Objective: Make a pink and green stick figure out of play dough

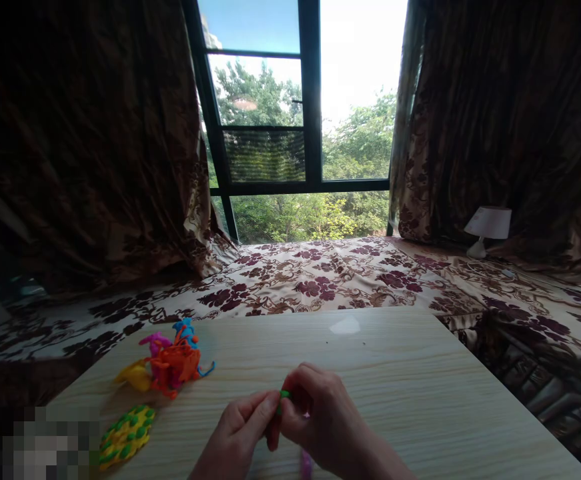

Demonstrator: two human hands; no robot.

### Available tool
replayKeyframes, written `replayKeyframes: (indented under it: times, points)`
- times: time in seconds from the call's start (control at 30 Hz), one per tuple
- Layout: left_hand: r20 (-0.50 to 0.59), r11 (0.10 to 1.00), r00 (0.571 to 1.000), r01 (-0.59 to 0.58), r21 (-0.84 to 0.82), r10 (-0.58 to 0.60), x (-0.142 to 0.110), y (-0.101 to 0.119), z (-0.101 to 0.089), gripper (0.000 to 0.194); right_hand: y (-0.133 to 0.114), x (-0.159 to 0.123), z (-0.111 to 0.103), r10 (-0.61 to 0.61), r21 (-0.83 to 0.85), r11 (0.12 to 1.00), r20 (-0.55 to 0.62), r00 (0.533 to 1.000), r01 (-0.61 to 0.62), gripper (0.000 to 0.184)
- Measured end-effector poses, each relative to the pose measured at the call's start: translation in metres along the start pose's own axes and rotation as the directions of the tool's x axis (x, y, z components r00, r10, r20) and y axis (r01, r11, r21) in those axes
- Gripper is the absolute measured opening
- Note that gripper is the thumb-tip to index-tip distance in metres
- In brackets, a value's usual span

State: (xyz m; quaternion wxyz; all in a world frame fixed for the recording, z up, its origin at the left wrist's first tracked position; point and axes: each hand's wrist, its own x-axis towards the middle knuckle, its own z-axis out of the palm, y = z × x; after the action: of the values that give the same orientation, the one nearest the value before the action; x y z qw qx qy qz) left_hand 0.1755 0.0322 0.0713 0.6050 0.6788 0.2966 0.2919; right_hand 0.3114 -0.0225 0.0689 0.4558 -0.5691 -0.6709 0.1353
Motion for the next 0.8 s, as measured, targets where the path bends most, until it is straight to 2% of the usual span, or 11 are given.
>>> replayKeyframes:
  times: [0.07, 0.13, 0.2, 0.27, 0.33, 0.43, 0.5, 0.57, 0.63, 0.7, 0.8]
  points:
    - [-0.015, 0.999, 0.999, 0.030, -0.034, -0.031, 0.001, -0.002, 0.003, 0.038, 0.002, 0.000, 0.001, 0.040, 0.010, 0.999, -0.015, 0.999, -0.040, 0.011]
    - [0.022, 0.998, 0.999, 0.045, -0.053, -0.044, 0.002, 0.000, 0.004, 0.035, 0.004, 0.000, 0.003, 0.120, 0.072, 0.991, -0.041, 0.992, -0.117, 0.011]
    - [0.047, 0.998, 0.998, 0.043, -0.049, -0.040, 0.003, 0.004, 0.004, 0.031, 0.007, 0.001, 0.005, 0.222, 0.194, 0.958, -0.044, 0.974, -0.210, 0.011]
    - [0.012, 0.999, 0.999, 0.046, -0.030, -0.045, 0.003, 0.009, 0.003, 0.029, 0.008, 0.002, 0.005, 0.278, 0.320, 0.910, -0.001, 0.960, -0.264, 0.012]
    - [-0.048, 0.998, 0.997, 0.056, -0.013, -0.056, 0.004, 0.011, -0.001, 0.029, 0.007, 0.003, 0.003, 0.245, 0.358, 0.902, 0.037, 0.969, -0.242, 0.012]
    - [-0.079, 0.999, 0.996, 0.052, 0.011, -0.051, 0.004, 0.010, -0.006, 0.030, 0.001, 0.003, -0.004, 0.099, 0.269, 0.958, 0.005, 0.995, -0.096, 0.012]
    - [-0.070, 0.999, 0.997, 0.037, 0.025, -0.035, 0.002, 0.010, -0.007, 0.030, -0.002, 0.003, -0.007, 0.015, 0.203, 0.979, -0.003, 1.000, -0.014, 0.016]
    - [-0.039, 0.999, 0.999, 0.006, 0.038, -0.004, 0.000, 0.011, -0.007, 0.033, -0.004, 0.002, -0.007, 0.005, 0.189, 0.982, 0.012, 1.000, -0.008, 0.014]
    - [-0.023, 0.998, 0.999, -0.037, 0.057, 0.038, -0.002, 0.012, -0.004, 0.035, -0.004, 0.000, -0.002, 0.060, 0.231, 0.971, -0.012, 0.998, -0.056, 0.010]
    - [-0.063, 0.992, 0.994, -0.087, 0.088, 0.093, -0.004, 0.012, 0.001, 0.035, -0.003, -0.001, 0.005, 0.152, 0.321, 0.939, -0.060, 0.987, -0.125, 0.009]
    - [-0.145, 0.979, 0.975, -0.145, 0.144, 0.165, -0.005, 0.011, 0.008, 0.033, 0.001, 0.000, 0.012, 0.292, 0.525, 0.824, -0.072, 0.954, -0.213, 0.010]
